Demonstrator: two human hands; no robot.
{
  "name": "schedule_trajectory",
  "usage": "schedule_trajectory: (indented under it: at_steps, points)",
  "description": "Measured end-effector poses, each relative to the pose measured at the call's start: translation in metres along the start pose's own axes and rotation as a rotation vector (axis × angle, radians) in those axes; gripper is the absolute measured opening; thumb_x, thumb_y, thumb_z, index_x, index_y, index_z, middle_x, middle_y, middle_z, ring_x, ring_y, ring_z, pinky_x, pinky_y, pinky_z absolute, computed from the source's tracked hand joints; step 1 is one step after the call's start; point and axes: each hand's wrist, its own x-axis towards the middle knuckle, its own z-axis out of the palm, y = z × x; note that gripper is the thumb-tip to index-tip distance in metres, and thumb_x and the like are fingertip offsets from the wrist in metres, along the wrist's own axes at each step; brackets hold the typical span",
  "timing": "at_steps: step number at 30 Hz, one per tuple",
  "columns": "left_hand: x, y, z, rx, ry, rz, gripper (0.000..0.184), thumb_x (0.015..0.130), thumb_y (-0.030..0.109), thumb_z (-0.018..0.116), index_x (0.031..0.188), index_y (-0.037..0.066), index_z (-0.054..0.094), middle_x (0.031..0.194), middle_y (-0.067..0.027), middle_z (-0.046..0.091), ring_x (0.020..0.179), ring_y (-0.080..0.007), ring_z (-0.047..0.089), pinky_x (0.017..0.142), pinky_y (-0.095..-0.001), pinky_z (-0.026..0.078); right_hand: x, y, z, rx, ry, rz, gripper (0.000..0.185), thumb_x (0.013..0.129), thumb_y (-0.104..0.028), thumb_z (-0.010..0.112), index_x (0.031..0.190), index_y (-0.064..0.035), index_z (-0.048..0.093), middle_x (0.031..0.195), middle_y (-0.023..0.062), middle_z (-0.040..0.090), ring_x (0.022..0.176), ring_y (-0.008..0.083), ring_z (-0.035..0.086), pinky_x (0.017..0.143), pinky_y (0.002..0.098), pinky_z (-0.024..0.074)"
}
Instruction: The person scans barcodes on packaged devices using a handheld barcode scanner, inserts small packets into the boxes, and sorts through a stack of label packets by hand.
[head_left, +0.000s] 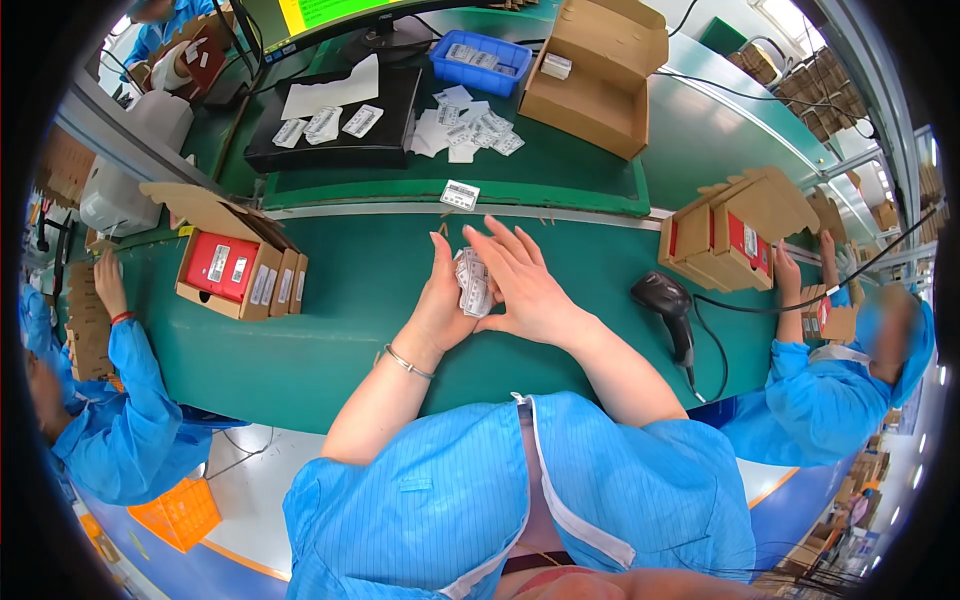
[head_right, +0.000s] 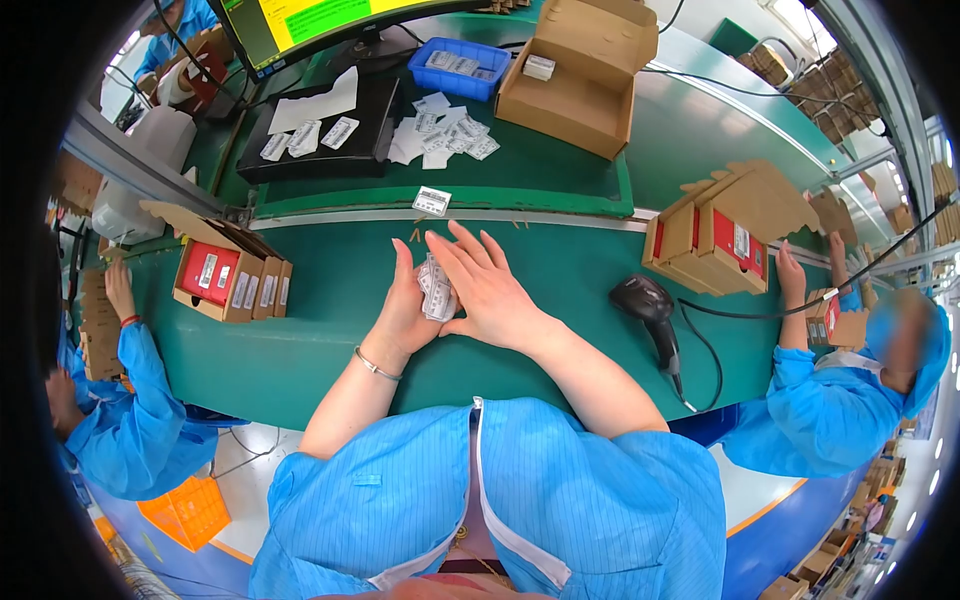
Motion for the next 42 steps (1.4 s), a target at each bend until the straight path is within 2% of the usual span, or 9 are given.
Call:
schedule_trajectory:
  at_steps: [4,11,13,15,19,21,26,35,42]
  points:
    - [0.001,-0.002,-0.006,0.050,-0.016,0.014,0.071,0.088,0.068,0.023,0.108,0.007,0.052,0.082,-0.0046,0.057,0.074,-0.0150,0.059,0.068,-0.0283,0.051,-0.001,0.002,0.002,0.058,-0.018,0.020,0.097,0.064,-0.011,0.076,0.144,-0.0059,0.020,0.135,0.0099,0.045,0.134,0.0304,0.030,0.112,0.0479,0.0177]
    - [0.002,-0.004,-0.015,0.162,-0.133,0.074,0.065,0.089,0.065,0.029,0.112,0.008,0.051,0.081,-0.0043,0.057,0.074,-0.0146,0.057,0.070,-0.0307,0.050,-0.002,0.015,0.002,0.264,-0.042,0.031,0.096,0.065,-0.010,0.074,0.144,-0.0049,0.020,0.136,0.0104,0.044,0.135,0.0304,0.030,0.111,0.0453,0.0201]
    - [0.005,-0.005,-0.022,0.183,-0.149,0.083,0.064,0.089,0.064,0.029,0.112,0.008,0.050,0.081,-0.0041,0.057,0.073,-0.0147,0.056,0.070,-0.0306,0.050,-0.004,0.011,0.001,0.242,-0.062,0.011,0.101,0.063,-0.015,0.078,0.144,-0.0045,0.020,0.140,0.0112,0.039,0.137,0.0302,0.025,0.111,0.0439,0.0205]
    - [0.006,-0.004,-0.022,0.181,-0.106,0.114,0.070,0.088,0.067,0.028,0.127,0.011,0.045,0.089,-0.0021,0.057,0.075,-0.0138,0.054,0.070,-0.0296,0.047,-0.004,0.008,-0.002,0.255,-0.070,0.017,0.103,0.062,-0.020,0.080,0.144,-0.0043,0.020,0.142,0.0121,0.036,0.138,0.0304,0.022,0.111,0.0438,0.0205]
    - [0.005,-0.003,-0.022,0.177,-0.113,0.093,0.067,0.090,0.064,0.027,0.127,0.011,0.046,0.091,-0.0017,0.058,0.076,-0.0137,0.054,0.073,-0.0301,0.047,-0.003,0.000,-0.001,0.197,-0.034,0.070,0.107,0.061,-0.033,0.082,0.144,-0.0037,0.021,0.143,0.0143,0.032,0.139,0.0319,0.019,0.111,0.0436,0.0210]
    - [0.002,-0.003,-0.006,0.108,0.046,0.112,0.058,0.094,0.057,0.028,0.122,0.009,0.047,0.088,-0.0053,0.059,0.077,-0.0147,0.057,0.071,-0.0293,0.049,-0.004,0.002,0.004,0.156,0.026,0.096,0.103,0.063,-0.035,0.081,0.143,-0.0032,0.023,0.142,0.0156,0.033,0.138,0.0328,0.021,0.110,0.0436,0.0222]
    - [0.004,-0.002,-0.013,0.054,-0.138,0.122,0.047,0.099,0.045,0.029,0.125,0.009,0.045,0.103,-0.0063,0.058,0.088,-0.0163,0.056,0.075,-0.0314,0.049,-0.004,0.004,0.009,0.153,0.107,0.124,0.083,0.072,-0.022,0.073,0.139,-0.0022,0.029,0.135,0.0175,0.039,0.134,0.0340,0.028,0.108,0.0465,0.0240]
    - [-0.001,0.001,-0.005,0.052,-0.191,0.175,0.045,0.100,0.035,0.035,0.136,0.008,0.035,0.121,-0.0074,0.052,0.108,-0.0198,0.054,0.096,-0.0375,0.044,-0.004,0.002,0.003,0.194,0.084,0.068,0.086,0.069,-0.016,0.076,0.140,-0.0059,0.030,0.141,0.0131,0.036,0.138,0.0339,0.020,0.109,0.0459,0.0243]
    - [0.003,0.000,-0.011,0.075,-0.268,0.161,0.046,0.100,0.038,0.033,0.132,0.007,0.038,0.126,-0.0094,0.049,0.112,-0.0219,0.053,0.095,-0.0388,0.045,-0.003,0.001,0.008,0.131,0.199,0.080,0.081,0.069,-0.016,0.076,0.138,-0.0061,0.035,0.140,0.0123,0.037,0.138,0.0330,0.021,0.109,0.0477,0.0220]
